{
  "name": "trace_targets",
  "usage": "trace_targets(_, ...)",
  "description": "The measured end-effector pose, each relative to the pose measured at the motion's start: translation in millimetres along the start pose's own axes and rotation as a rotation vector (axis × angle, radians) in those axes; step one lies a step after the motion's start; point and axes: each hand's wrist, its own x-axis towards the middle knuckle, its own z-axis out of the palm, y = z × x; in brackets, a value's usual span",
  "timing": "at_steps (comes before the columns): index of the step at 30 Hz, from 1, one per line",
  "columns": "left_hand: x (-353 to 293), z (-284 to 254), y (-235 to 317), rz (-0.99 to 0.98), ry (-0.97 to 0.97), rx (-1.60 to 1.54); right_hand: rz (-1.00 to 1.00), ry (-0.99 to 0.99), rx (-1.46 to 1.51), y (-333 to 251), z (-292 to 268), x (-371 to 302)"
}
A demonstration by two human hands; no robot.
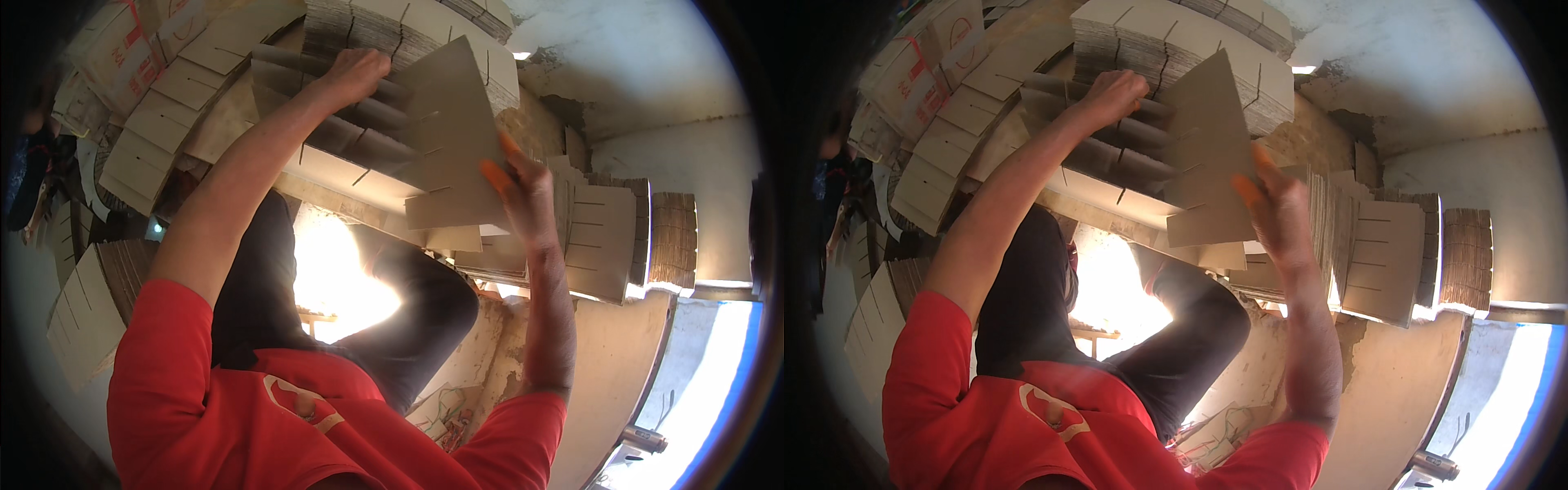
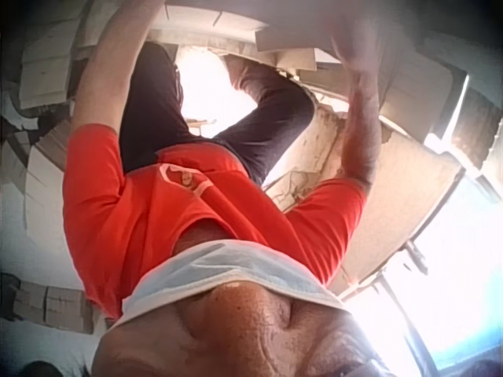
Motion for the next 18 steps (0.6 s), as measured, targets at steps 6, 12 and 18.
trace_targets(6,0.7,3.4,-2.2,-0.047,-0.041,-0.019,0.089,-0.177,-0.008,-5.5,33.8,-3.7)
trace_targets(12,-1.2,-0.5,-4.0,-0.065,-0.055,-0.062,0.030,-0.248,-0.045,0.0,27.1,2.9)
trace_targets(18,-3.2,-16.4,20.9,-0.019,0.102,-0.122,-0.056,-0.184,-0.088,9.2,44.9,-1.5)
